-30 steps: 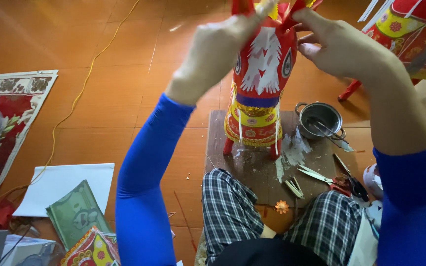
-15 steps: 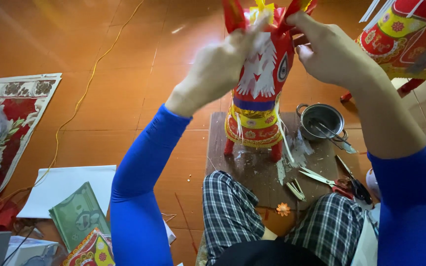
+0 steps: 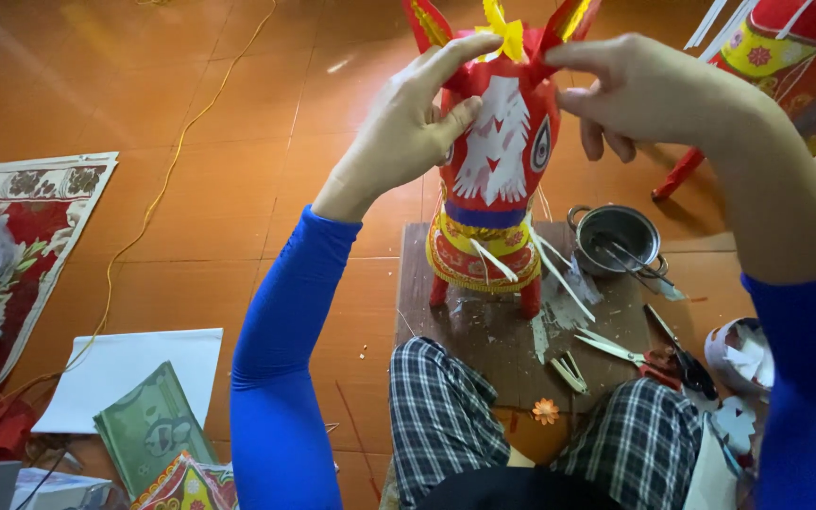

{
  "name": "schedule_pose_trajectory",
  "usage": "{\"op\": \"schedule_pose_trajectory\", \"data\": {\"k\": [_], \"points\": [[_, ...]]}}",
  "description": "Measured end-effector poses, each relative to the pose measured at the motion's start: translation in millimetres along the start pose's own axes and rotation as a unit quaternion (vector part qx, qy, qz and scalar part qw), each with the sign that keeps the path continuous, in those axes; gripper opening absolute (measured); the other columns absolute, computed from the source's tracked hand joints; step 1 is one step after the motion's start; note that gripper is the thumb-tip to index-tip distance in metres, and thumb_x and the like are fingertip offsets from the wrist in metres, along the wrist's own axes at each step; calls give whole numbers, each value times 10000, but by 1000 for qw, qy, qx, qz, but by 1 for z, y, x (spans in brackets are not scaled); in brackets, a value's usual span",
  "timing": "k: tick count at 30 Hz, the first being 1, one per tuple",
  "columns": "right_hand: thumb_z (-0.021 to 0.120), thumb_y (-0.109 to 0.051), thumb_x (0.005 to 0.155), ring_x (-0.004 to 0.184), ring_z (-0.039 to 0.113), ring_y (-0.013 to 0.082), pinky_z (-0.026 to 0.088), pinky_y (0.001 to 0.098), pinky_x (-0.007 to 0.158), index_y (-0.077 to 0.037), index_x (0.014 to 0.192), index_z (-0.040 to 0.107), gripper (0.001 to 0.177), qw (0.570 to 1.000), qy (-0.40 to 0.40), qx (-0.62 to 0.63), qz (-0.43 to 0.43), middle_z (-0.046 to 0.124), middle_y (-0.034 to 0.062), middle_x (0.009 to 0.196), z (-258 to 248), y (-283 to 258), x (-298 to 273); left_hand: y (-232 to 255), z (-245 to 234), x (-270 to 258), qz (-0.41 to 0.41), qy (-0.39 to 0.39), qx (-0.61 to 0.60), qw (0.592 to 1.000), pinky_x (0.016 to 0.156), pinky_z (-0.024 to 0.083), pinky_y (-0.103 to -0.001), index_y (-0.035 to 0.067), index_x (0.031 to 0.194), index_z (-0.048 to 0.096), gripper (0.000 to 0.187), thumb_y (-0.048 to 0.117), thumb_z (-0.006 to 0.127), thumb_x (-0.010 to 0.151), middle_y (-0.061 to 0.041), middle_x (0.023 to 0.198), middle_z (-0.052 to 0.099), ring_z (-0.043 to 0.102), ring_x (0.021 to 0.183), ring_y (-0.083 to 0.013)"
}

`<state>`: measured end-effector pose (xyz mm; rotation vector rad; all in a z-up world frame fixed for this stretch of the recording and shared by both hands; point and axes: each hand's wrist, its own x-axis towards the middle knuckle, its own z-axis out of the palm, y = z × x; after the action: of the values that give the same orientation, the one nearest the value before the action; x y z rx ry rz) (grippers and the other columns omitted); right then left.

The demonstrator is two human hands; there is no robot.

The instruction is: Assembling and decorating traditional paper horse figures using glue and paper cutouts.

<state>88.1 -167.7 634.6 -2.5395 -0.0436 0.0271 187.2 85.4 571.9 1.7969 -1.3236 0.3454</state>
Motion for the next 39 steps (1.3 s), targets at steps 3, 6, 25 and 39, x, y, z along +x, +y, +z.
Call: {"op": "schedule_pose_trajectory", "data": {"k": [3,6,25,39], "points": [[498,-279,1207,486,716,394,578,516,479,-351,1707,507,505,975,-8,-219,45,840,178,937,5,6,-3,2,-1,-2,-11,5,-19,1000,998,756,-355,217,1542,501,555,-9,719,1084,-137,1498,679,802,1232,-263],[551,-310,1155,489,789,264,578,345,435,-275,1539,524,387,818,136,-531,-173,805,97,747,13,30,4,-1,0,1,0,-4,-65,998,1082,769,-365,268,1548,501,638,-91,689,1054,-98,1531,625,775,1310,-299],[525,-239,1159,638,769,366,598,481,562,-277,1540,571,386,946,17,-316,-71,809,171,923,-1,29,21,-22,38,13,-32,30,302,952,485,598,-359,-9,1676,258,598,187,524,1178,-243,1018,782,704,562,-246],[606,-250,1091,720,772,451,588,550,650,-265,1529,646,441,940,16,-313,-135,831,180,1046,-6,31,28,-20,52,8,-16,50,397,916,478,608,-384,97,1717,262,820,154,713,1034,-166,997,743,706,554,-249]]}}
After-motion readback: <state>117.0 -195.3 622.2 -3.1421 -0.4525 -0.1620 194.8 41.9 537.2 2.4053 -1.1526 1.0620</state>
